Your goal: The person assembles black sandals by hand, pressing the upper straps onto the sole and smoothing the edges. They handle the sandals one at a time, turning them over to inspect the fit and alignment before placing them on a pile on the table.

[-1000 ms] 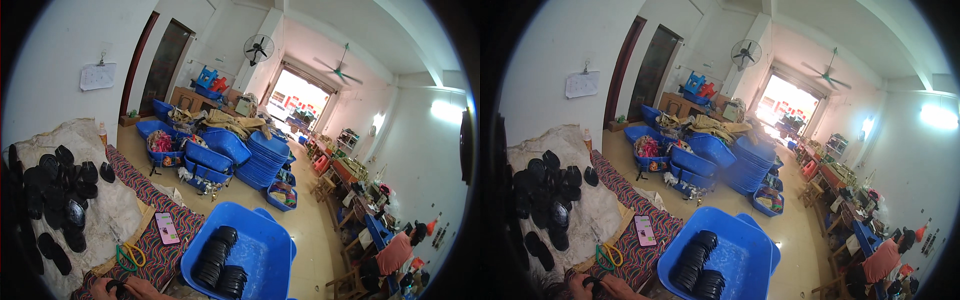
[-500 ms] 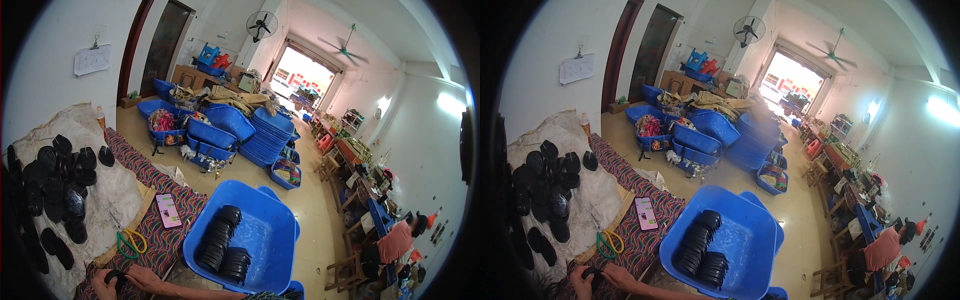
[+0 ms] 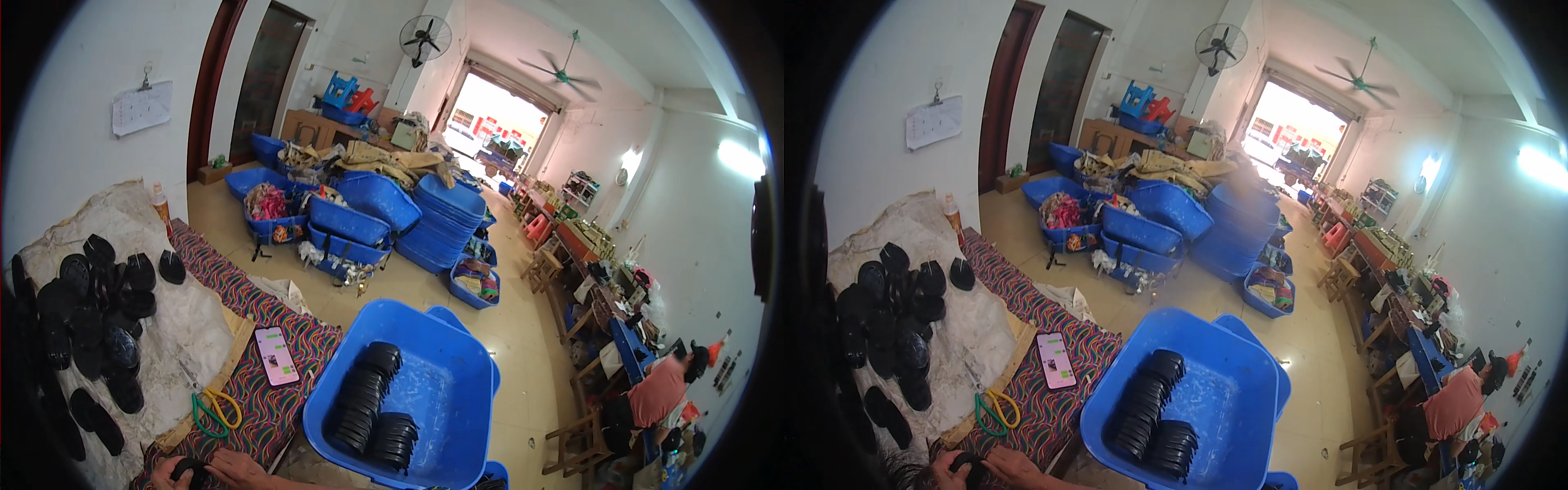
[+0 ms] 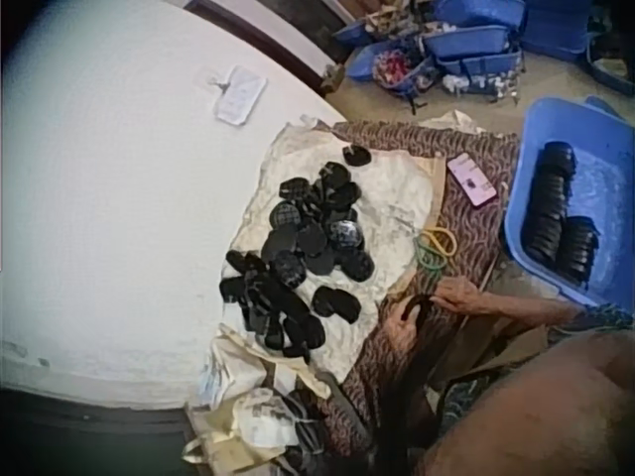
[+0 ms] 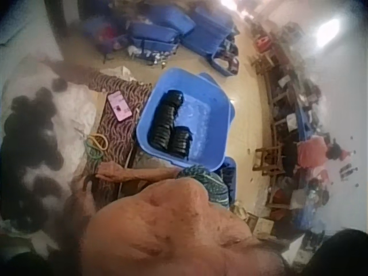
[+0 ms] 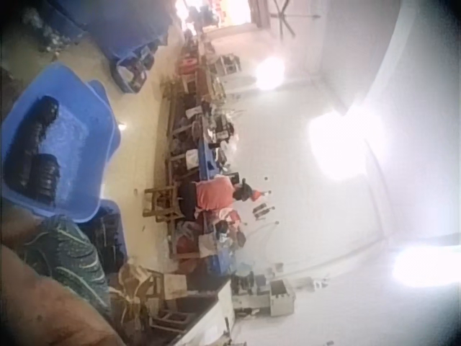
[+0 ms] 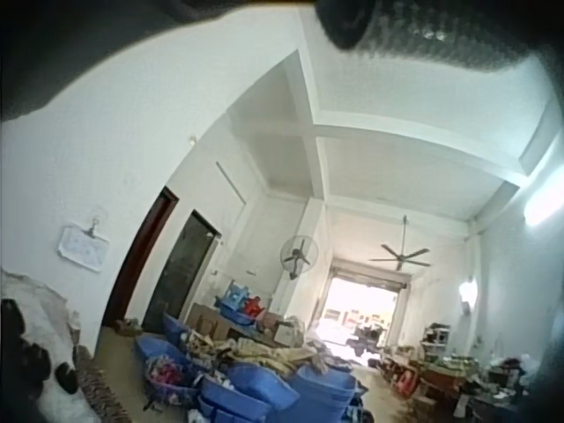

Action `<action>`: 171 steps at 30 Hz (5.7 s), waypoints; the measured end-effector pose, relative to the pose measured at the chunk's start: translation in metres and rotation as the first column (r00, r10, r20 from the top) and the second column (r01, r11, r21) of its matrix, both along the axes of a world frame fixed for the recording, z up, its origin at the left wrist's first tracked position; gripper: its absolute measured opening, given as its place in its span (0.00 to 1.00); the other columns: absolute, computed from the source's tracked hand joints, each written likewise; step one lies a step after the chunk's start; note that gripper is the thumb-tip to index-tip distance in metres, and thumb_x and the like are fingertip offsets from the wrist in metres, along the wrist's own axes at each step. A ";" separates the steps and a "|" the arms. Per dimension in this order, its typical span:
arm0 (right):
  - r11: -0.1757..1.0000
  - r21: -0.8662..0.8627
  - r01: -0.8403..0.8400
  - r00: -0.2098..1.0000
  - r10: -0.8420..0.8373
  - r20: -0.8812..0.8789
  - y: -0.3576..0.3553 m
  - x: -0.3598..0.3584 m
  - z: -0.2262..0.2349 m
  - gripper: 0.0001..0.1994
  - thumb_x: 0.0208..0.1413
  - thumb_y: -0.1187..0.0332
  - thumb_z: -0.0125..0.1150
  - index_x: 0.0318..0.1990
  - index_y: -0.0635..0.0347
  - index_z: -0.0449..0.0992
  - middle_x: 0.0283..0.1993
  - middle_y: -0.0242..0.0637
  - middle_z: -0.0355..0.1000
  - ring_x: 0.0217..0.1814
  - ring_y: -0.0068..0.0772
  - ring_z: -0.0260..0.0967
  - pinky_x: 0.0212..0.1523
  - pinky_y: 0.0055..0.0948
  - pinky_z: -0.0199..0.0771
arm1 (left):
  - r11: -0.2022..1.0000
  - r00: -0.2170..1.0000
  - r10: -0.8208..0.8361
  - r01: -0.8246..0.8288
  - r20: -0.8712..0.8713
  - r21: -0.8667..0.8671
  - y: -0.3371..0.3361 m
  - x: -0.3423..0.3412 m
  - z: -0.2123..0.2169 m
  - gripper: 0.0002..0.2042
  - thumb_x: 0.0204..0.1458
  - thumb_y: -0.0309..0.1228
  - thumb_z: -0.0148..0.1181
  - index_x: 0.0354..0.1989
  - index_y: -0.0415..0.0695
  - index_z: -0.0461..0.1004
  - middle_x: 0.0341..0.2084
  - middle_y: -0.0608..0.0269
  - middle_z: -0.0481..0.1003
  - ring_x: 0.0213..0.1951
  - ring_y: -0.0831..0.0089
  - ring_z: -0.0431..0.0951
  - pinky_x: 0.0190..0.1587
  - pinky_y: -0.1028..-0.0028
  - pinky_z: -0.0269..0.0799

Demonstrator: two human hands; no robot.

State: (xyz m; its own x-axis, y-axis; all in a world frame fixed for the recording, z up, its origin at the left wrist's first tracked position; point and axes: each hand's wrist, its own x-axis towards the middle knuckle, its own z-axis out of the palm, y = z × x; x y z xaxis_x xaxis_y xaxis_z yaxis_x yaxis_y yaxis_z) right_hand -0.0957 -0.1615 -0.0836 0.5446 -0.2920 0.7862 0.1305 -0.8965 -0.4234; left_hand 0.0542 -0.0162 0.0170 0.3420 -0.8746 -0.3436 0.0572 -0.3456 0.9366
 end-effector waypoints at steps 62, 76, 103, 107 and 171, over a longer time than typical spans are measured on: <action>0.338 0.934 -0.117 0.989 -0.046 0.141 0.063 -0.057 0.109 0.21 0.65 0.56 0.52 0.51 0.68 0.72 0.45 0.41 0.72 0.46 0.32 0.73 0.48 0.32 0.75 | 0.563 0.586 0.781 -0.511 0.216 -0.649 0.007 -0.137 0.018 0.14 0.66 0.37 0.46 0.38 0.35 0.69 0.22 0.53 0.66 0.23 0.64 0.68 0.27 0.67 0.61; 0.370 0.889 -0.270 0.943 0.287 0.167 0.052 -0.051 0.122 0.21 0.66 0.52 0.50 0.42 0.67 0.74 0.33 0.33 0.72 0.35 0.21 0.69 0.38 0.22 0.69 | 0.701 0.834 0.550 -0.430 0.048 -0.569 0.036 -0.110 0.033 0.17 0.67 0.40 0.49 0.42 0.36 0.74 0.31 0.72 0.71 0.34 0.84 0.67 0.36 0.77 0.64; 0.323 0.901 -0.290 0.785 0.618 0.031 0.021 -0.041 0.101 0.19 0.66 0.57 0.51 0.40 0.68 0.78 0.27 0.30 0.69 0.30 0.20 0.62 0.33 0.23 0.61 | 0.893 0.953 0.301 -0.272 0.026 -0.359 0.057 -0.086 0.041 0.15 0.66 0.37 0.51 0.47 0.37 0.73 0.35 0.67 0.72 0.38 0.81 0.69 0.39 0.74 0.66; 0.467 0.838 -0.281 0.763 0.639 -0.100 0.021 -0.040 0.106 0.19 0.67 0.58 0.51 0.39 0.69 0.78 0.25 0.27 0.68 0.28 0.18 0.60 0.31 0.23 0.60 | 0.967 0.975 0.224 -0.224 -0.014 -0.123 0.058 -0.076 0.052 0.15 0.64 0.28 0.50 0.56 0.36 0.72 0.49 0.62 0.76 0.50 0.77 0.73 0.54 0.75 0.67; 0.418 0.896 -0.152 0.865 0.495 -0.084 0.028 -0.013 0.064 0.23 0.66 0.55 0.49 0.51 0.69 0.76 0.41 0.32 0.74 0.40 0.19 0.65 0.41 0.24 0.65 | 0.484 0.346 0.276 -0.856 -0.897 -0.181 0.018 -0.070 0.017 0.20 0.66 0.45 0.46 0.51 0.39 0.71 0.46 0.53 0.75 0.48 0.62 0.77 0.53 0.65 0.73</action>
